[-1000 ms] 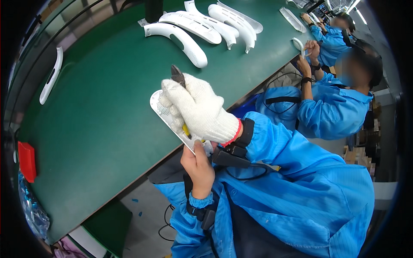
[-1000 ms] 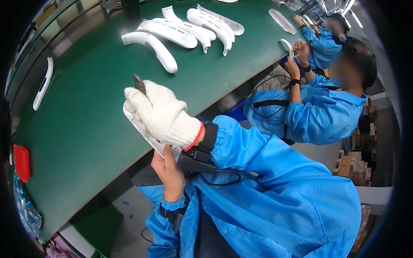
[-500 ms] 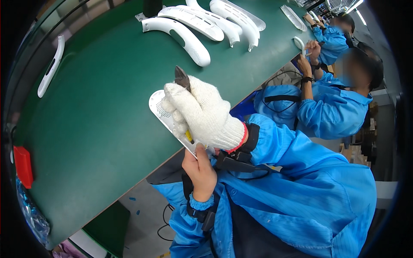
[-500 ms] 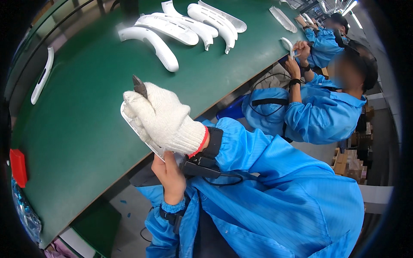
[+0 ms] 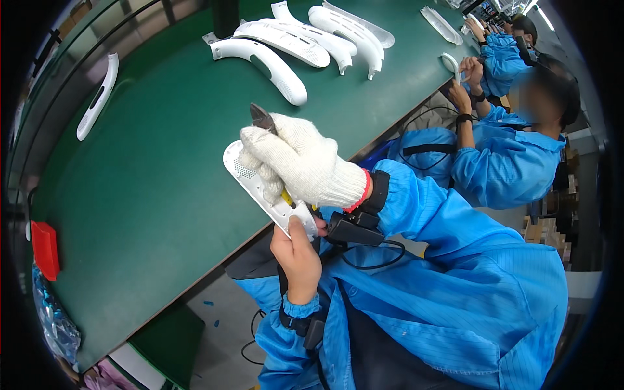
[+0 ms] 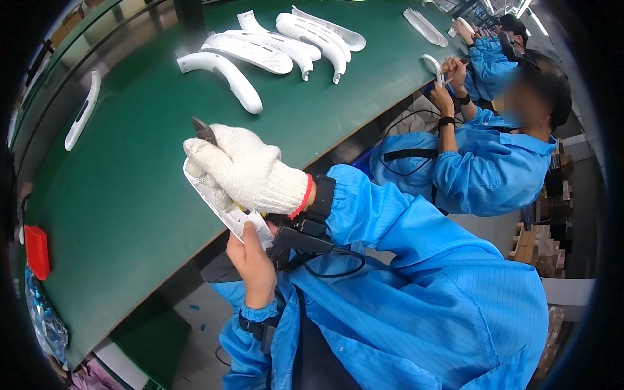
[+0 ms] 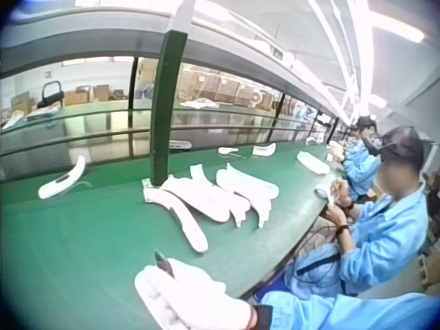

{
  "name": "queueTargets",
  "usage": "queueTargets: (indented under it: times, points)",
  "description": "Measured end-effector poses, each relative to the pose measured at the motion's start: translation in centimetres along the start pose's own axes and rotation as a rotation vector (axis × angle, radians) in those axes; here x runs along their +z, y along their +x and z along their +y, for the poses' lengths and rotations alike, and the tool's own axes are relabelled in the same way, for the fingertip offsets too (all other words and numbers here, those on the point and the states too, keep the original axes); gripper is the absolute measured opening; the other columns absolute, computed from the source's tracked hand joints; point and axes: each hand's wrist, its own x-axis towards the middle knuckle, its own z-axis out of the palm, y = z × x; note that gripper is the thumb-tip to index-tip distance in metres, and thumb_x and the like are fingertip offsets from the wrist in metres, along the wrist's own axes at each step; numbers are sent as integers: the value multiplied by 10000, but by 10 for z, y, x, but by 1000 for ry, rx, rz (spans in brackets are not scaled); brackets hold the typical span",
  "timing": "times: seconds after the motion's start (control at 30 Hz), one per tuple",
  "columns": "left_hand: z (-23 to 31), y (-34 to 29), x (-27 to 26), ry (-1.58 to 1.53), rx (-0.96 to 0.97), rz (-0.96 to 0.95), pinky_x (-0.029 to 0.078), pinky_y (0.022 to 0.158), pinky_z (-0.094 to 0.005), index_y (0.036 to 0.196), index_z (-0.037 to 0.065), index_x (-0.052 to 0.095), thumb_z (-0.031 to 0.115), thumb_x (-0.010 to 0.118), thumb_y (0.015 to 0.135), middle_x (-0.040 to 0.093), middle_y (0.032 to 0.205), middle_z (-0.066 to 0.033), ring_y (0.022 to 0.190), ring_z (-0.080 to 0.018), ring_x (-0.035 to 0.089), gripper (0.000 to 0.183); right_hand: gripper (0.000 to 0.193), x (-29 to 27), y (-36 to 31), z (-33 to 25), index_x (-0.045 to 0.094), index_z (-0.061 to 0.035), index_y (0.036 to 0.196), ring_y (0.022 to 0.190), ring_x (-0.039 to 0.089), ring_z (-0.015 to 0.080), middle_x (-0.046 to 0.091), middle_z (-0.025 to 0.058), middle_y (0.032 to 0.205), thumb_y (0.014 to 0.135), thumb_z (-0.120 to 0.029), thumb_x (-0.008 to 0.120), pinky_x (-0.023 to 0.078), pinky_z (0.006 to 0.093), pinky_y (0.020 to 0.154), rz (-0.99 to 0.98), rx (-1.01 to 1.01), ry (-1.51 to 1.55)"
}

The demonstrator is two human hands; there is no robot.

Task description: Trim and assemble white curved plastic components at a factory workstation.

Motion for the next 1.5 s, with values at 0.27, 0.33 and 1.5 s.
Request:
queueTargets:
  times: [0.27,0.33,1.5]
  points:
    - [-4,7,6,30,8,1,486,632,-273,985,-65,576,127,392,1007,658,778,-101,653,-132,599,267,324,-5,6,4,578,-24,868,521,520,75,577,27,689,970,-330,543,440,236,455,9,15,-10]
    - [-6,8,7,42,8,7,483,630,-272,978,-64,579,122,394,1005,657,773,-99,652,-131,597,264,338,-9,9,7,596,-2,924,532,547,68,618,42,742,962,-337,562,458,225,472,8,31,14]
    - [100,-8,-21,1724,741,-107,435,613,-348,1405,4,463,-86,626,738,621,850,-116,677,-241,568,693,673,-50,0,4,524,43,1252,451,422,109,390,-27,574,1000,-558,354,427,301,419,-298,-35,596]
